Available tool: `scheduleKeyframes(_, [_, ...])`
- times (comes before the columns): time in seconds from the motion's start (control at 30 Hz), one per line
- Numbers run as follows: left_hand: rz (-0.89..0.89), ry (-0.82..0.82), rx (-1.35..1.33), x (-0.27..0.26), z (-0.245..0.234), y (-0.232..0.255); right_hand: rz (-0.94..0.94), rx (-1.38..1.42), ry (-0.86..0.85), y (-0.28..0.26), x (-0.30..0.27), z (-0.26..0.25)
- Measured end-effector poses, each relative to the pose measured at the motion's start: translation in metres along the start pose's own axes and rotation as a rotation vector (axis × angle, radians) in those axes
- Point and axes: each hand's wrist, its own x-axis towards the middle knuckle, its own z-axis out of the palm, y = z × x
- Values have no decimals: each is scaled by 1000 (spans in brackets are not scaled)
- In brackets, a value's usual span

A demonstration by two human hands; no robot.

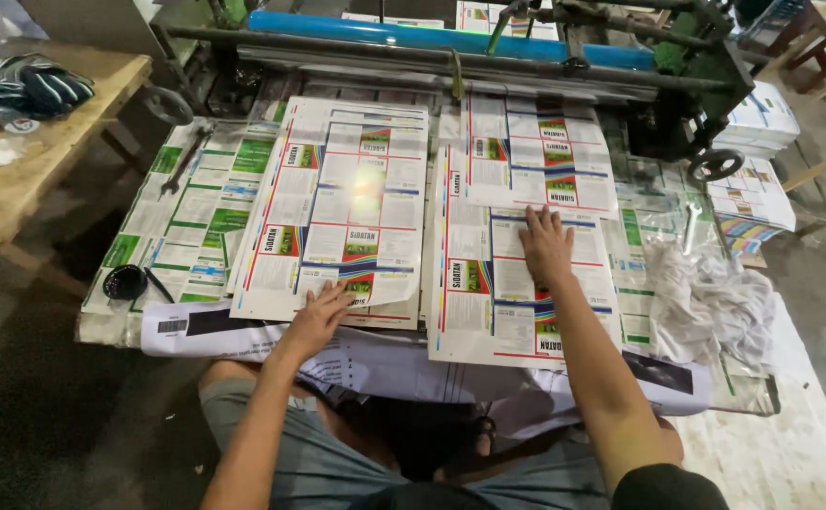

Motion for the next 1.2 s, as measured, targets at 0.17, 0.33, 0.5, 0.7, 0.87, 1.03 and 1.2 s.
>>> scheduleKeyframes(0.17, [108,270,219,-15,-8,32,-154,-13,-39,-43,-126,-40])
scheduleKeyframes(0.33, [180,664,468,-39,18,42,-200,-51,-153,-61,-229,-82])
scheduleKeyframes(0.5, [55,439,442,-29,44,9,-351,-216,-13,-41,-248,-72])
scheduleKeyframes(0.7, [28,309,414,10,29,5,-470,-70,-37,-34,-239,-94])
scheduleKeyframes(0.87, [52,286,414,51,25,-9,-331,-120,-2,-48,-247,-98])
scheduleKeyframes(1.03, [49,247,397,90,19,-17,-351,16,231,-59,-268,-86])
scheduleKeyframes(1.2, [22,178,423,127,16,-28,-276,-18,342,-49,-276,-67])
